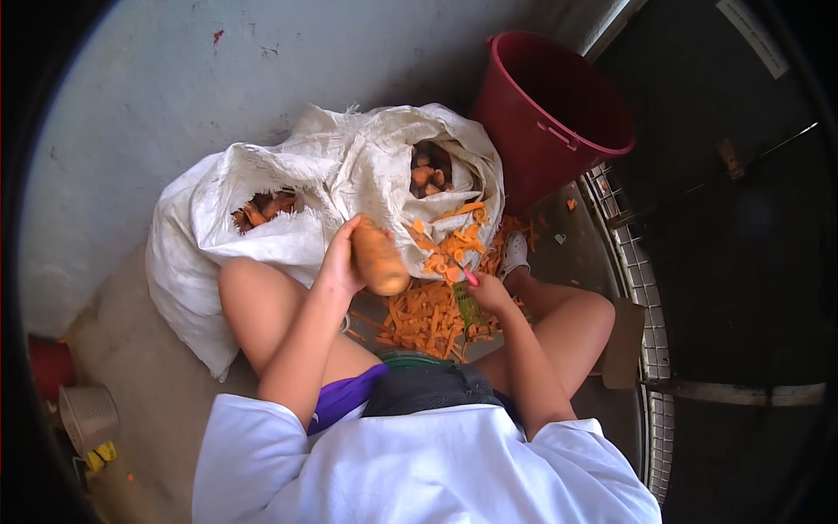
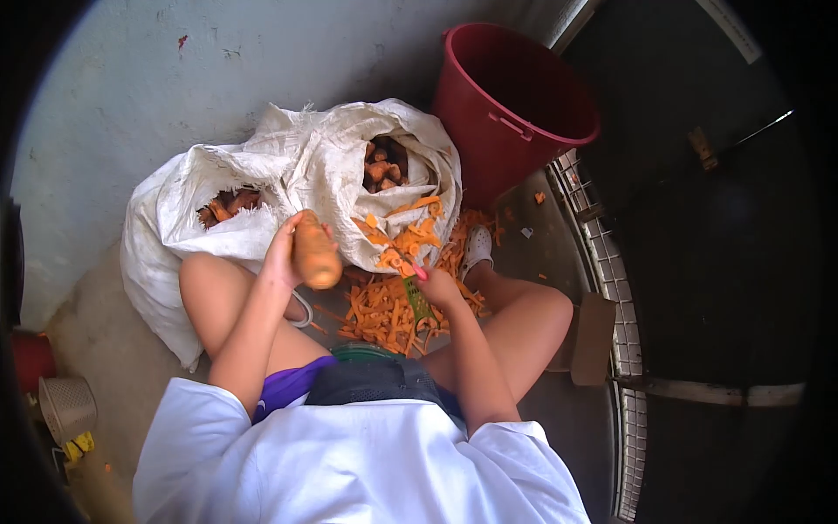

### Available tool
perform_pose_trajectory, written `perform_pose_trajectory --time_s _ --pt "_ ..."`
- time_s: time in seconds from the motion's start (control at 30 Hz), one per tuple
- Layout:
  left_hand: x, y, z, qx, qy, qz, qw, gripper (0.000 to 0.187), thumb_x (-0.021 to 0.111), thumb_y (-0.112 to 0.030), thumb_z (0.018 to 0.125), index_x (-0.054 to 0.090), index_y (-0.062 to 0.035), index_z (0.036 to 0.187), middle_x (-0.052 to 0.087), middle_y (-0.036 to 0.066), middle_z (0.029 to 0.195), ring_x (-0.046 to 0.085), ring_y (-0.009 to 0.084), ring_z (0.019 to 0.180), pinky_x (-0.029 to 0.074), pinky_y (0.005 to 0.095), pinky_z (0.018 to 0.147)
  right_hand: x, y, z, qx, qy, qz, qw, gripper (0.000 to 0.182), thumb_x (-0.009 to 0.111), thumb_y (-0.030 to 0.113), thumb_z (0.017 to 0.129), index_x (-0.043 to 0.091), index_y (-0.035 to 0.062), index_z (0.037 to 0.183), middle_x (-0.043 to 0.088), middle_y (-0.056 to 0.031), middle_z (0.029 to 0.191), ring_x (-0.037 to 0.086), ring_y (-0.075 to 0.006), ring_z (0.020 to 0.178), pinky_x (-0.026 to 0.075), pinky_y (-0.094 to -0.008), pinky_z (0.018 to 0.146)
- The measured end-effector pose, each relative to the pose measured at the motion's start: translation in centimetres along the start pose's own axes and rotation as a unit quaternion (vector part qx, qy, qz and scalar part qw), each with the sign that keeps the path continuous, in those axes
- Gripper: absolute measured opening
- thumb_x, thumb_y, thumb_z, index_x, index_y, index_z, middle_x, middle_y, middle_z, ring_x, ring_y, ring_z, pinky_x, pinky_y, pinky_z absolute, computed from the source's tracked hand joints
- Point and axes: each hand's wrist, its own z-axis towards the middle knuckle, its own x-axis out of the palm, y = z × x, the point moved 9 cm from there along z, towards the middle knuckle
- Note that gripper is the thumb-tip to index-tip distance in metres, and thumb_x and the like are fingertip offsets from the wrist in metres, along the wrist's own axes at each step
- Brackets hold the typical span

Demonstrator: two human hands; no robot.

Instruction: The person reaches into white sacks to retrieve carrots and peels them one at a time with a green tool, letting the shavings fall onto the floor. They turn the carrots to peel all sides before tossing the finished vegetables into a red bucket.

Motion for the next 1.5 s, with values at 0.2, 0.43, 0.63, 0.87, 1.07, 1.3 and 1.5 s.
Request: perform_pose_trajectory --time_s 0.2,0.43,0.63,0.87,1.07,1.3,1.5 --pt "-1.6 4.2 0.4 -0.058 -0.080 0.008 0.995 0.048 0.041 -0.040 0.083 0.033 -0.0020 0.111 0.049 0.017 0.088 0.053 0.0268 0.077 0.049 0.0393 0.067 -1.6 2.2 0.0 -0.014 -0.050 0.174 0.983 0.026 0.055 0.026 0.079 0.054 0.0004 0.085 0.056 -0.0064 0.070 0.051 -0.0157 0.061 0.041 -0.0306 0.059" --pt "1.2 7.1 1.8 -0.123 0.044 0.109 0.985 0.041 0.030 -0.034 0.088 0.037 -0.0037 0.114 0.053 0.016 0.096 0.057 0.0244 0.077 0.051 0.0364 0.065 -4.2 1.3 0.7 0.006 -0.162 0.591 0.790 0.032 0.050 0.029 0.084 0.050 0.0019 0.102 0.054 -0.0014 0.080 0.052 -0.0104 0.073 0.042 -0.0235 0.063" --pt "2.4 8.8 1.6 -0.164 0.065 0.092 0.980 0.042 0.029 -0.034 0.088 0.037 -0.0041 0.116 0.053 0.017 0.098 0.056 0.0247 0.081 0.050 0.0367 0.069 -8.2 3.1 0.0 -0.020 -0.176 0.720 0.671 0.032 0.046 0.030 0.086 0.051 0.0018 0.100 0.058 -0.0084 0.089 0.058 -0.0172 0.075 0.049 -0.0303 0.066" --pt "1.3 9.4 1.6 -0.139 0.016 0.073 0.987 0.043 0.029 -0.039 0.088 0.041 -0.0055 0.112 0.054 0.014 0.097 0.055 0.0258 0.086 0.048 0.0377 0.075 -7.6 9.7 -0.7 -0.020 -0.148 0.649 0.746 0.023 0.048 0.022 0.086 0.050 -0.0006 0.090 0.055 -0.0055 0.072 0.054 -0.0140 0.057 0.045 -0.0263 0.049" --pt "1.0 9.5 2.7 -0.151 0.045 0.085 0.984 0.040 0.027 -0.038 0.089 0.045 -0.0088 0.109 0.056 0.010 0.097 0.056 0.0211 0.085 0.048 0.0367 0.073 -7.0 13.1 -1.0 -0.045 -0.215 0.501 0.837 0.018 0.047 0.016 0.085 0.051 0.0009 0.077 0.049 -0.0011 0.060 0.048 -0.0086 0.052 0.039 -0.0246 0.045" --pt "2.6 9.1 1.9 -0.137 0.057 0.087 0.985 0.038 0.025 -0.033 0.090 0.046 -0.0075 0.107 0.057 0.008 0.096 0.057 0.0191 0.084 0.048 0.0365 0.073 -8.8 17.8 -4.3 -0.139 -0.266 0.419 0.857 0.015 0.046 0.011 0.085 0.053 -0.0003 0.079 0.050 0.0004 0.060 0.042 -0.0054 0.053 0.036 -0.0232 0.048" --pt "3.1 9.3 1.5 -0.147 0.067 0.137 0.977 0.038 0.026 -0.034 0.090 0.047 -0.0061 0.105 0.056 0.010 0.092 0.058 0.0198 0.079 0.049 0.0369 0.069 -9.0 16.5 -4.1 -0.118 -0.363 0.254 0.889 0.017 0.048 0.013 0.083 0.053 -0.0016 0.077 0.050 -0.0081 0.058 0.044 -0.0133 0.051 0.038 -0.0300 0.050"
